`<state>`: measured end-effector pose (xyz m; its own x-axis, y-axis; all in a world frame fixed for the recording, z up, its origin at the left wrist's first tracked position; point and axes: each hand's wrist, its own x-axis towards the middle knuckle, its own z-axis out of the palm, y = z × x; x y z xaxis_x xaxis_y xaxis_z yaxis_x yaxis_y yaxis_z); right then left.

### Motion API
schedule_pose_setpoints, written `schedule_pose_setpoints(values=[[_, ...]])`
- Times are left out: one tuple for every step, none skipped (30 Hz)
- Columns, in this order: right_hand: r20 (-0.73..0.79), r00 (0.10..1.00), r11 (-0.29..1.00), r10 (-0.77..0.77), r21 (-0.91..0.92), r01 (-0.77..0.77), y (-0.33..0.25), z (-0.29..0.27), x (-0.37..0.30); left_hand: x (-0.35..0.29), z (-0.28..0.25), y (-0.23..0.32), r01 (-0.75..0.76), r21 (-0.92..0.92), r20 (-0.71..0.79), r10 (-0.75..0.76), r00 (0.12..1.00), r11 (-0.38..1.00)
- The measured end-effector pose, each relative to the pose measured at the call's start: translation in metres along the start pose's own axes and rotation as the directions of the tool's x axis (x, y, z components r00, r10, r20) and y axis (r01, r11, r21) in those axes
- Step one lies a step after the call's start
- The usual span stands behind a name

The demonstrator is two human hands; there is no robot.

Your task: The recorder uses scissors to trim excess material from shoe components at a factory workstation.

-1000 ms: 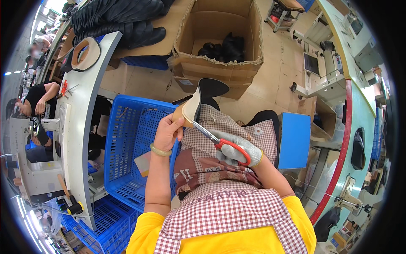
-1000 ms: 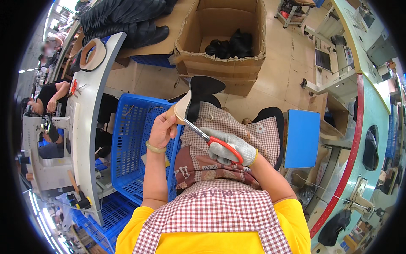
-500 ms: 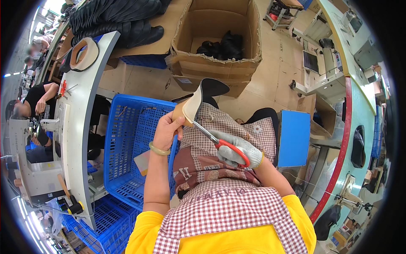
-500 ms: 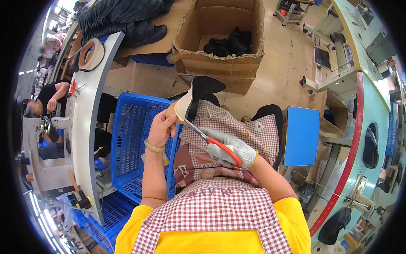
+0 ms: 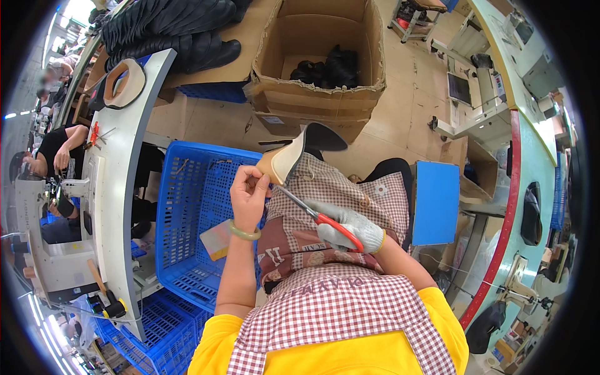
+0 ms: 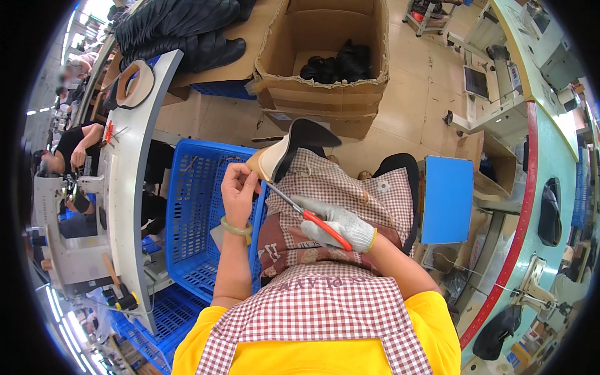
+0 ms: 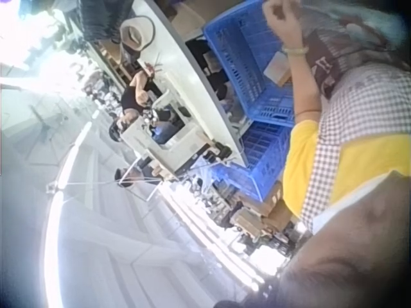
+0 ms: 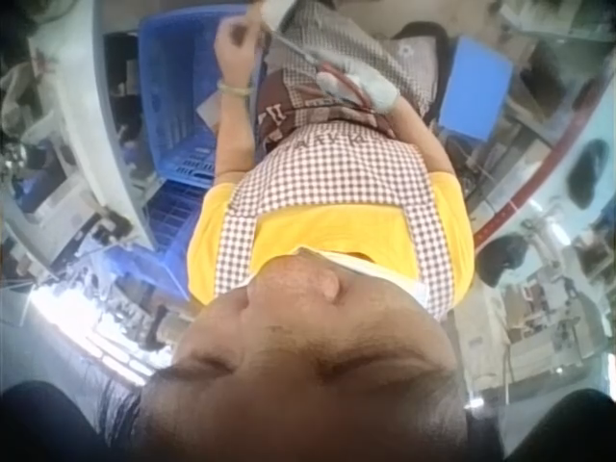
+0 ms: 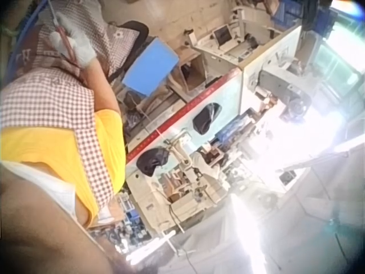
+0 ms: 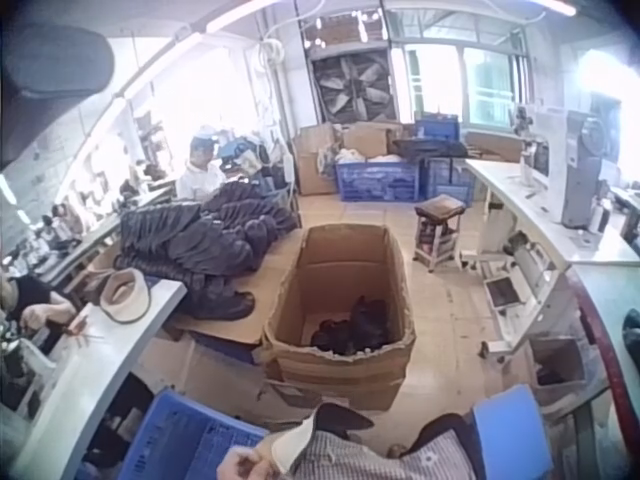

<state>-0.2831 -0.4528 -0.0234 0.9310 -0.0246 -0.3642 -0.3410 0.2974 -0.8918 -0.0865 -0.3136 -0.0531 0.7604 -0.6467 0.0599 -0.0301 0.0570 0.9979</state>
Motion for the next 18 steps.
schedule_pose_setpoints(values=[[-0.018,1.0,0.998,-0.008,-0.057,0.007,0.009,-0.002,-0.001,0.0,0.001,0.002,0.001,0.0,0.004,-0.001,1.0,1.0],[-0.036,0.999,0.993,-0.017,-0.114,0.013,0.015,-0.003,-0.002,0.0,0.002,0.005,0.047,-0.047,0.013,-0.046,0.999,0.998],[-0.034,0.999,0.994,-0.015,-0.111,0.011,0.008,-0.001,-0.005,0.0,0.002,0.007,0.093,-0.092,0.019,-0.091,0.996,0.991],[-0.005,0.999,0.999,0.035,-0.024,-0.035,-0.005,0.001,-0.01,0.0,0.001,0.006,0.095,-0.09,0.016,-0.094,0.995,0.991],[0.028,0.996,0.994,0.083,0.063,-0.085,-0.011,0.002,-0.012,-0.001,0.0,0.004,0.071,-0.095,0.045,-0.067,0.997,0.993],[0.026,0.996,0.994,0.083,0.067,-0.085,-0.01,0.001,-0.012,-0.001,0.0,0.003,0.049,-0.102,0.08,-0.04,0.996,0.994],[0.04,0.995,0.993,0.088,0.079,-0.091,-0.009,0.0,-0.013,-0.001,-0.001,0.003,0.051,-0.1,0.084,-0.043,0.996,0.994],[0.055,0.994,0.991,0.093,0.091,-0.098,-0.009,-0.001,-0.014,-0.002,-0.002,0.003,0.044,-0.12,0.083,-0.034,0.996,0.992],[0.055,0.994,0.991,0.092,0.095,-0.097,-0.009,-0.001,-0.013,-0.002,-0.003,0.003,0.036,-0.139,0.08,-0.025,0.996,0.99],[0.051,0.994,0.99,0.097,0.097,-0.102,-0.009,-0.001,-0.013,-0.002,-0.006,0.002,0.038,-0.136,0.081,-0.027,0.996,0.99],[0.048,0.994,0.989,0.102,0.098,-0.107,-0.009,-0.001,-0.013,-0.002,-0.011,0.0,0.047,-0.125,0.06,-0.04,0.997,0.991],[0.048,0.994,0.989,0.102,0.101,-0.107,-0.011,0.001,-0.013,-0.002,-0.012,0.0,0.057,-0.116,0.04,-0.052,0.998,0.992],[0.034,0.995,0.986,0.096,0.133,-0.1,-0.015,0.003,-0.012,-0.003,-0.014,0.002,0.107,-0.053,0.015,-0.107,0.994,0.993],[0.02,0.996,0.982,0.09,0.165,-0.092,-0.017,0.005,-0.012,-0.005,-0.012,0.005,0.109,-0.051,0.016,-0.108,0.994,0.993],[0.02,0.996,0.982,0.088,0.167,-0.09,-0.014,0.005,-0.012,-0.006,-0.008,0.009,0.146,-0.015,-0.018,-0.146,0.989,0.989],[0.042,0.995,0.981,0.089,0.167,-0.095,-0.009,0.004,-0.01,-0.008,-0.005,0.011,0.183,0.019,-0.053,-0.182,0.982,0.983],[0.064,0.994,0.981,0.09,0.167,-0.1,-0.004,0.004,-0.008,-0.009,-0.004,0.011,0.183,0.021,-0.052,-0.182,0.982,0.983],[0.063,0.994,0.981,0.089,0.168,-0.098,0.001,0.004,-0.006,-0.01,-0.003,0.012,0.199,0.008,-0.071,-0.198,0.978,0.98]])
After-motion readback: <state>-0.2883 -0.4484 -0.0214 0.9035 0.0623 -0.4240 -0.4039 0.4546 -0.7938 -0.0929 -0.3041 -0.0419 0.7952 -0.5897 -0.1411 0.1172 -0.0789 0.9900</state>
